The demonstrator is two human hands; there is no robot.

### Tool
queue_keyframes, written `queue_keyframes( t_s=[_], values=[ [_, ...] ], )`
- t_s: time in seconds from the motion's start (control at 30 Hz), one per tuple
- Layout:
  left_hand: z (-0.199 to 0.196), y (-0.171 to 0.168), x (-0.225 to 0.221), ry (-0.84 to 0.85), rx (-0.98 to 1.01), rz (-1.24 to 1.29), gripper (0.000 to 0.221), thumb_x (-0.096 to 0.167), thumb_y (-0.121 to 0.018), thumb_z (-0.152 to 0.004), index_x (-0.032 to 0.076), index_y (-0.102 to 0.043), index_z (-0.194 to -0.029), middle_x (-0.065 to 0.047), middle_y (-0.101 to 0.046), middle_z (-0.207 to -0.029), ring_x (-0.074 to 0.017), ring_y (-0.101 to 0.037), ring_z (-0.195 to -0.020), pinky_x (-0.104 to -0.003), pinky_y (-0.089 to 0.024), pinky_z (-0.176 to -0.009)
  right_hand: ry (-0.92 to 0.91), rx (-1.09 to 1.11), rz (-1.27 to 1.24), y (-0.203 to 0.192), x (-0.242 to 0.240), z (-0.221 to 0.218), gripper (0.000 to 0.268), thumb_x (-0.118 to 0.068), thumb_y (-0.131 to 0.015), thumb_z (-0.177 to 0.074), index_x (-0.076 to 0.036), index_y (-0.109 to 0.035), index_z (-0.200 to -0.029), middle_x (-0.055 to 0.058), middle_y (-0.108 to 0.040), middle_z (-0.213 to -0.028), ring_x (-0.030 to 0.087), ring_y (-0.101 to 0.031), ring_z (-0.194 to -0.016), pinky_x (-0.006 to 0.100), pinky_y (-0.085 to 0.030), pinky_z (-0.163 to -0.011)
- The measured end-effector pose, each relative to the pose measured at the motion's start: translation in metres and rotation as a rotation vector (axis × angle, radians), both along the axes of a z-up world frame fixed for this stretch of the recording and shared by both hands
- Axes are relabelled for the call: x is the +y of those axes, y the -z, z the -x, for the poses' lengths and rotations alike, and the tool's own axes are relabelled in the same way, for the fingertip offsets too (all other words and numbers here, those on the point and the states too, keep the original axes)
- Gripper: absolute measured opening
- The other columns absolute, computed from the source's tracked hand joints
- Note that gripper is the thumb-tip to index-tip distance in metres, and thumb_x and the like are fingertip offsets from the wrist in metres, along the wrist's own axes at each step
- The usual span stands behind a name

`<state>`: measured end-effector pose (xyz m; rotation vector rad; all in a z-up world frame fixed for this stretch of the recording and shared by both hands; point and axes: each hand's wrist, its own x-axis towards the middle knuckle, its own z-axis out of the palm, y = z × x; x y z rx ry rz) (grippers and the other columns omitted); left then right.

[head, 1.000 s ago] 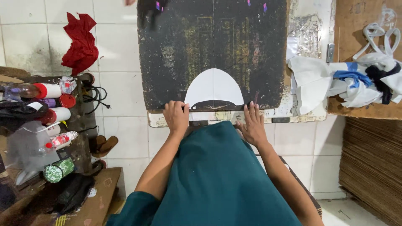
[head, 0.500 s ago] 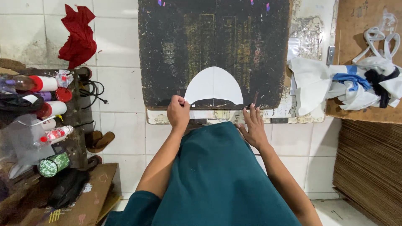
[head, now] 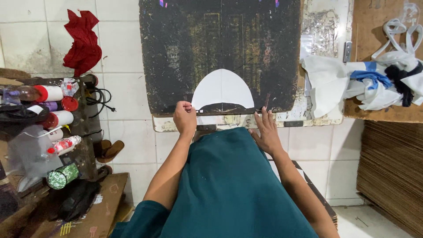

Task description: Positioning and smoothing white fabric cutouts on a screen printing platen

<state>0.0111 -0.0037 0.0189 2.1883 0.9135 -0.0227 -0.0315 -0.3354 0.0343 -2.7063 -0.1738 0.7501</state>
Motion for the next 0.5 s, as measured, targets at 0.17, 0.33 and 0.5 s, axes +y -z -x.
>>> queue_keyframes(
  t_s=[0.17, 0.33, 0.5],
  values=[
    [-0.002, -0.003, -0.003, 0.009, -0.076, 0.016, 0.017, 0.006, -0.074, -0.076, 0.016, -0.065, -0.087, -0.003, -0.073, -0.077, -0.0320, -0.072, -0.085, -0.046, -0.055, -0.080, 0.006, -0.003, 0.047, -0.004, 0.005, -0.001, 0.079, -0.052, -0.058, -0.097, -0.026, -0.029, -0.166, 0.005, -0.005, -0.177, 0.039, -0.008, -0.160, 0.070, -0.028, -0.119],
    [-0.004, -0.016, -0.009, 0.029, -0.183, -0.006, 0.026, -0.002, -0.073, -0.072, 0.013, -0.063, -0.090, -0.006, -0.066, -0.078, -0.0318, -0.069, -0.084, -0.044, -0.054, -0.082, -0.043, -0.649, 0.041, 0.000, 0.031, -0.015, 0.055, -0.032, -0.078, -0.089, -0.018, -0.066, -0.141, 0.010, -0.054, -0.154, 0.039, -0.045, -0.146, 0.052, -0.041, -0.113],
    [-0.001, -0.013, -0.008, 0.038, -0.252, 0.002, 0.032, -0.006, -0.076, -0.069, 0.012, -0.062, -0.092, -0.006, -0.060, -0.084, -0.0320, -0.067, -0.087, -0.043, -0.054, -0.084, -0.415, -0.364, 0.049, -0.016, 0.078, -0.048, 0.082, -0.048, -0.072, -0.087, -0.022, -0.043, -0.160, 0.011, -0.031, -0.170, 0.039, -0.024, -0.157, 0.059, -0.028, -0.122]
  ],
)
